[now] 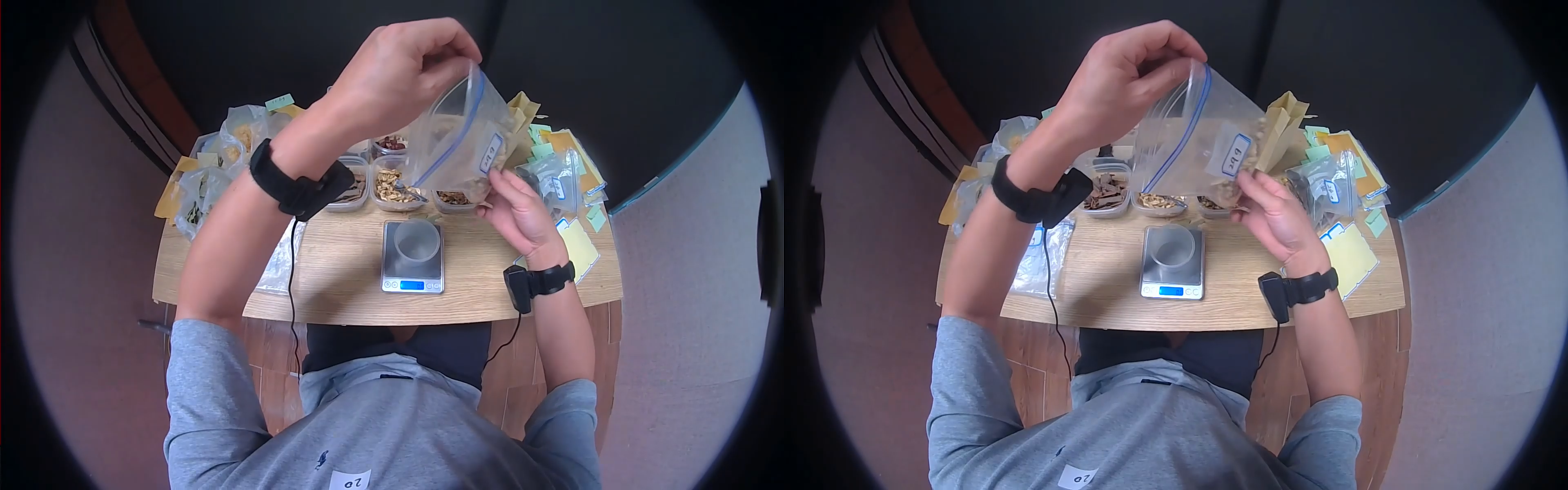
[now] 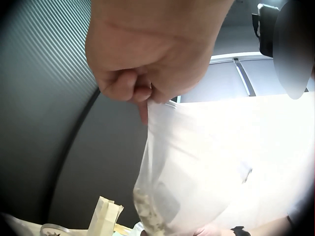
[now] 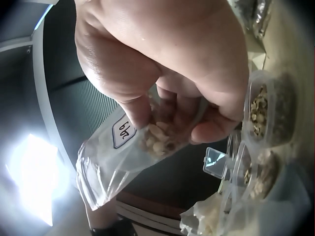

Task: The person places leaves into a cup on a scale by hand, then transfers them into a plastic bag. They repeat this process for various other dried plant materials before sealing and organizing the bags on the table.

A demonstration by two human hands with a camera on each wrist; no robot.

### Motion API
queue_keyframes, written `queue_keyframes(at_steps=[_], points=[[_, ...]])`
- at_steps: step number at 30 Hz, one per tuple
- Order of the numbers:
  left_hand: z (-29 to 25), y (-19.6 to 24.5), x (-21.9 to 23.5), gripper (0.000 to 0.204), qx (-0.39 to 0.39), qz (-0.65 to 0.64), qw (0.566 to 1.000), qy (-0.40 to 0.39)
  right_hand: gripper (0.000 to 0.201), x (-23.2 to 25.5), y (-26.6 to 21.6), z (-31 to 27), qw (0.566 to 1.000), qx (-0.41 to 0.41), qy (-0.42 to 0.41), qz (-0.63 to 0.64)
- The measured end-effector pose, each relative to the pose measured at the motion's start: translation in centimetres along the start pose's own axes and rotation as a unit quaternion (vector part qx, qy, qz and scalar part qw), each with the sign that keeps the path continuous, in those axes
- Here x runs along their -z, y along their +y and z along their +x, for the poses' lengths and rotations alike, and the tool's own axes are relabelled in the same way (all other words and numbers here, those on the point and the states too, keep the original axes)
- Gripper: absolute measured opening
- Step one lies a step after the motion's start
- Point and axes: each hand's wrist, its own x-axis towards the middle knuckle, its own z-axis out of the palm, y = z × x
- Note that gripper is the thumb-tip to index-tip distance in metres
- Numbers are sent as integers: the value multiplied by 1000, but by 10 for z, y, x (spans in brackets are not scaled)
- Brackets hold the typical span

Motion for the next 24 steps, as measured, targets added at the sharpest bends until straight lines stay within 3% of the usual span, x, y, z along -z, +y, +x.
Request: queue_keyframes(at_steps=[2, 4, 7, 12, 15, 22, 24], points=[[-5, -5, 4, 11, 6, -30, 999, -20, 30, -7, -9, -7, 999, 16, 43, -11], [-14, -7, 10, 9, 146, -118, 976, -113, 29, 5, -11, -3, 998, 31, 31, -38], [-33, -43, 0, 7, 180, -173, 963, -102, 26, 18, -15, 2, 995, 51, 28, -80], [-61, -86, -20, 6, 235, -200, 947, -93, 32, 20, -14, 20, 975, 60, 103, -189], [-75, -106, -27, 6, 227, -201, 949, -85, 33, 23, -7, 33, 958, 49, 150, -239], [-100, -127, -31, 5, 255, -143, 952, -85, 34, 11, -7, 47, 934, 57, 171, -308], [-107, -132, -30, 8, 202, -2, 976, -77, 32, 4, -10, 48, 921, 72, 160, -348]])
